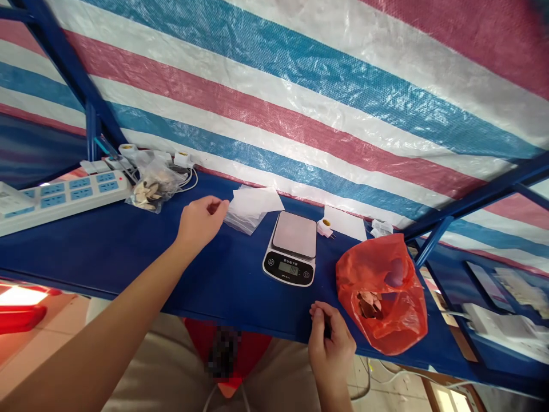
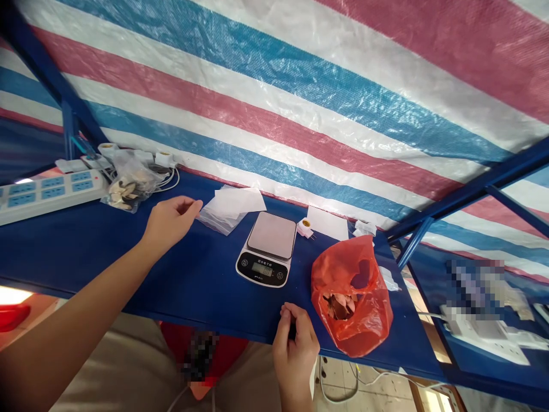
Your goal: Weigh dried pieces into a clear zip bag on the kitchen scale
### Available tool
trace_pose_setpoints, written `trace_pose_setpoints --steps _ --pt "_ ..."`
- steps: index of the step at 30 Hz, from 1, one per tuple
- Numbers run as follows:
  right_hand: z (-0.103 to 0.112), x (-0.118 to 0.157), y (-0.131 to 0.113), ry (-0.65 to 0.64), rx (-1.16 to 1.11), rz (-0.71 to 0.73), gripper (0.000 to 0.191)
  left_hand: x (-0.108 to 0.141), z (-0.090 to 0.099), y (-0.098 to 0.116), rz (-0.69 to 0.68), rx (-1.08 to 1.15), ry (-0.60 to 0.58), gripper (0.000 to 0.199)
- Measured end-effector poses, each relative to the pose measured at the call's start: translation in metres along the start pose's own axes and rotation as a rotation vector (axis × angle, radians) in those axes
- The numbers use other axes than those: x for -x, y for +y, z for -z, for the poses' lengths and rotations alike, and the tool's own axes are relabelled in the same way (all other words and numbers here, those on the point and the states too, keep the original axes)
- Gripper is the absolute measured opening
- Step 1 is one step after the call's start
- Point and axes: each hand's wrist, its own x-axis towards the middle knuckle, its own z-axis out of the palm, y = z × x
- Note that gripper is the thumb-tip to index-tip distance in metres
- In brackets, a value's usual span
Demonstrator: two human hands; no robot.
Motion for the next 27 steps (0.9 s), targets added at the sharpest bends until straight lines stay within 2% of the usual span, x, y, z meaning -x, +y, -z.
trace_pose_setpoints --steps 2,4,7,9,12,17,22,27 --pt "0.000 0.000 0.000 0.004 0.004 0.000 0.018 0.000 -0.012 0.009 -0.285 -0.172 0.061 0.045" --pt "-0.001 -0.001 0.000 0.001 0.002 0.009 0.018 0.000 -0.034 0.015 -0.448 -0.330 -0.051 0.059" --pt "-0.001 0.000 0.001 -0.004 0.003 0.025 0.018 0.000 -0.069 0.010 -0.414 -0.526 -0.348 0.070" --pt "-0.002 0.000 0.000 -0.005 0.008 0.031 0.017 -0.004 -0.082 0.000 -0.384 -0.552 -0.398 0.070" --pt "-0.003 0.000 -0.001 0.012 0.021 0.048 0.017 -0.022 -0.082 -0.014 -0.402 -0.520 -0.356 0.068" --pt "-0.004 0.001 -0.002 0.020 0.044 0.061 0.017 -0.056 -0.071 -0.026 -0.371 -0.560 -0.459 0.078" --pt "-0.004 0.003 0.000 0.019 0.054 0.066 0.018 -0.054 -0.066 -0.037 -0.405 -0.603 -0.511 0.075" --pt "-0.004 0.001 -0.001 0.021 0.065 0.080 0.018 -0.051 -0.062 -0.035 -0.383 -0.623 -0.545 0.067"
